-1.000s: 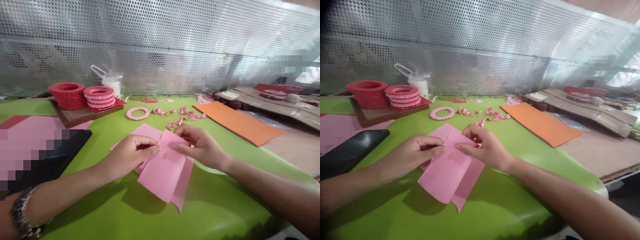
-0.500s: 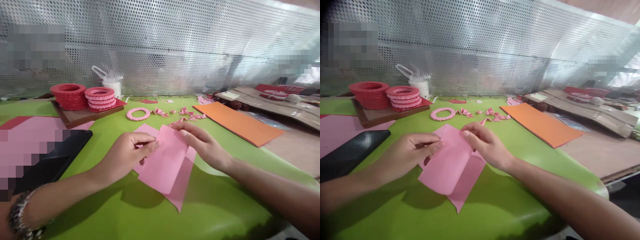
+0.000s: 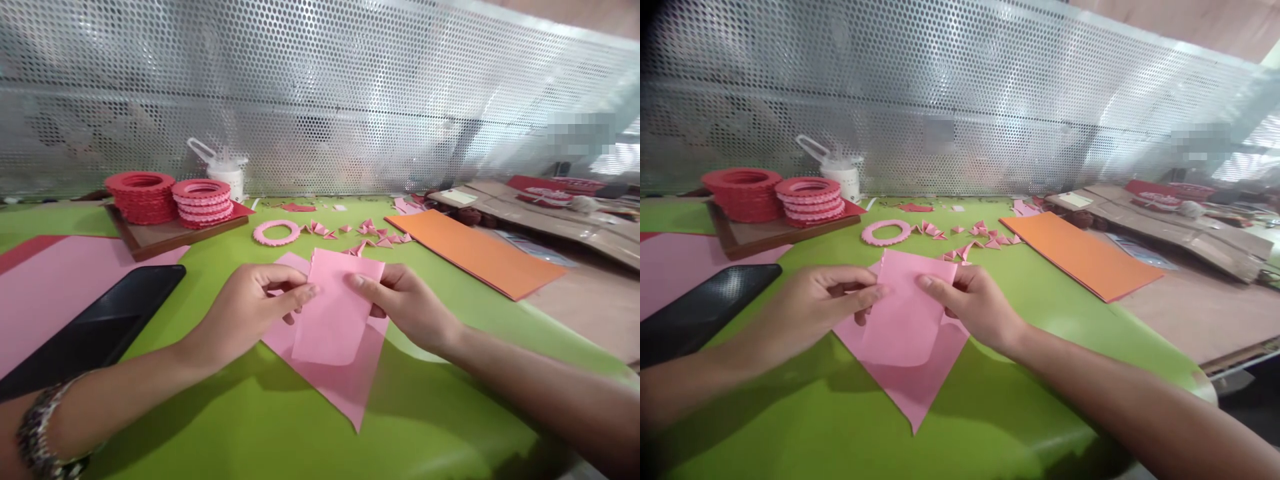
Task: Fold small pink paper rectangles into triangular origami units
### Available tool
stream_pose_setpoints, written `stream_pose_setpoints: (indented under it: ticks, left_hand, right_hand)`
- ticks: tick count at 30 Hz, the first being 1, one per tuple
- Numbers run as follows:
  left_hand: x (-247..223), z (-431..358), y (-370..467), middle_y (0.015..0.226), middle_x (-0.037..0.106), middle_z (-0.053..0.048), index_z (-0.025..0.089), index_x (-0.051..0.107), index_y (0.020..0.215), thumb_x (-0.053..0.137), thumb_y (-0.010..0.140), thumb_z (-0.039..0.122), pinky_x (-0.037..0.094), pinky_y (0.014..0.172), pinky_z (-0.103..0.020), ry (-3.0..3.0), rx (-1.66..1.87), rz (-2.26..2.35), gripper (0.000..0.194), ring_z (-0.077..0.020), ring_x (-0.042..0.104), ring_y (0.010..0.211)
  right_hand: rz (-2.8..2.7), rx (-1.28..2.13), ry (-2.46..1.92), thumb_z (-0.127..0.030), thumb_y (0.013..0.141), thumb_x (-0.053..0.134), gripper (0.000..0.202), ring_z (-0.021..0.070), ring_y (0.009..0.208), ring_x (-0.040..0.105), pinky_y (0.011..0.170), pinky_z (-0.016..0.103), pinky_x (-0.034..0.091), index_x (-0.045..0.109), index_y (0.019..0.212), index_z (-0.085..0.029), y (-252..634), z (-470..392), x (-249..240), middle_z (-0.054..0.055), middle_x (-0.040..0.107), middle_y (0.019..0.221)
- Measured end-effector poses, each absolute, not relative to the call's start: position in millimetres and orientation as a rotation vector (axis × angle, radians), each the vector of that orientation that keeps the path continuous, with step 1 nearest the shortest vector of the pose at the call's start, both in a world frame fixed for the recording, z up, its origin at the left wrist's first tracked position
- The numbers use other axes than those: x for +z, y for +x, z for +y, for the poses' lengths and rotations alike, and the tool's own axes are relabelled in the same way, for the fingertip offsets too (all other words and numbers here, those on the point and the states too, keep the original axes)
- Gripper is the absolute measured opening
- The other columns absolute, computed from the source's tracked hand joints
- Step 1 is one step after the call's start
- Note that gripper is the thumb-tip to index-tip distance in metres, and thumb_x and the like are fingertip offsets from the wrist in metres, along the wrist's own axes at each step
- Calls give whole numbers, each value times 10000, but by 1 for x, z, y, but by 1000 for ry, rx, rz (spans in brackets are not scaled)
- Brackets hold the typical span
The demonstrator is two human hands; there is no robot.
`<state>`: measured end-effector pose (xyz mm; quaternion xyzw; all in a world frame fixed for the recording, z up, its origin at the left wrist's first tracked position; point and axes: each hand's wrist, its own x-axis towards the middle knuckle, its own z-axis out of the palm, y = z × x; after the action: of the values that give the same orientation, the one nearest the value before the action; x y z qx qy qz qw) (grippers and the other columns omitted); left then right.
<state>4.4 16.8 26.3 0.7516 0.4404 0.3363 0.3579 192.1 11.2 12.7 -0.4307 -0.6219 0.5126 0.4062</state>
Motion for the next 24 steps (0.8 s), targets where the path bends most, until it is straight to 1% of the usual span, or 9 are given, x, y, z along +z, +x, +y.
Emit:
stream_pose_setpoints:
  ticks: [6,10,13,16,20,24]
  left_hand:
    - [29,14,6,514,499,37,160,547,539,539,748,278,421,470,-162,1932,843,1129,240,-87,477,493]
    - [27,14,4,528,495,37,159,527,540,546,746,277,423,483,-162,1934,848,1115,238,-91,497,515]
    - [25,15,3,556,529,28,162,550,567,541,750,278,416,475,-168,1945,853,1127,216,-99,507,528]
    - [24,17,2,580,557,21,167,571,590,537,752,282,405,462,-171,1959,861,1153,202,-102,507,535]
    - [24,17,2,560,538,31,167,558,572,540,750,267,393,461,-171,1965,872,1154,205,-94,492,515]
    - [25,17,3,535,510,41,159,536,554,536,761,256,387,478,-170,1975,880,1157,228,-83,475,501]
  right_hand:
    - [-1550,1274,-1101,-386,744,577,302,46,452,406,407,181,306,537,599,-124,193,12,13,-19,481,534]
    - [-1592,1245,-1083,-395,751,569,314,42,432,374,390,182,286,519,587,-131,193,11,13,-33,443,509]
    - [-1668,1177,-1059,-442,781,517,388,42,414,355,380,184,285,470,532,-148,195,10,13,-43,401,479]
    - [-1694,1073,-1025,-475,832,416,456,49,409,389,392,187,309,417,500,-163,198,11,13,-43,386,450]
    - [-1739,983,-1045,-428,872,367,448,49,405,402,400,184,320,421,514,-164,199,14,11,-40,420,453]
    - [-1748,1003,-1000,-428,878,352,436,47,407,398,399,180,325,418,535,-167,198,14,10,-43,412,468]
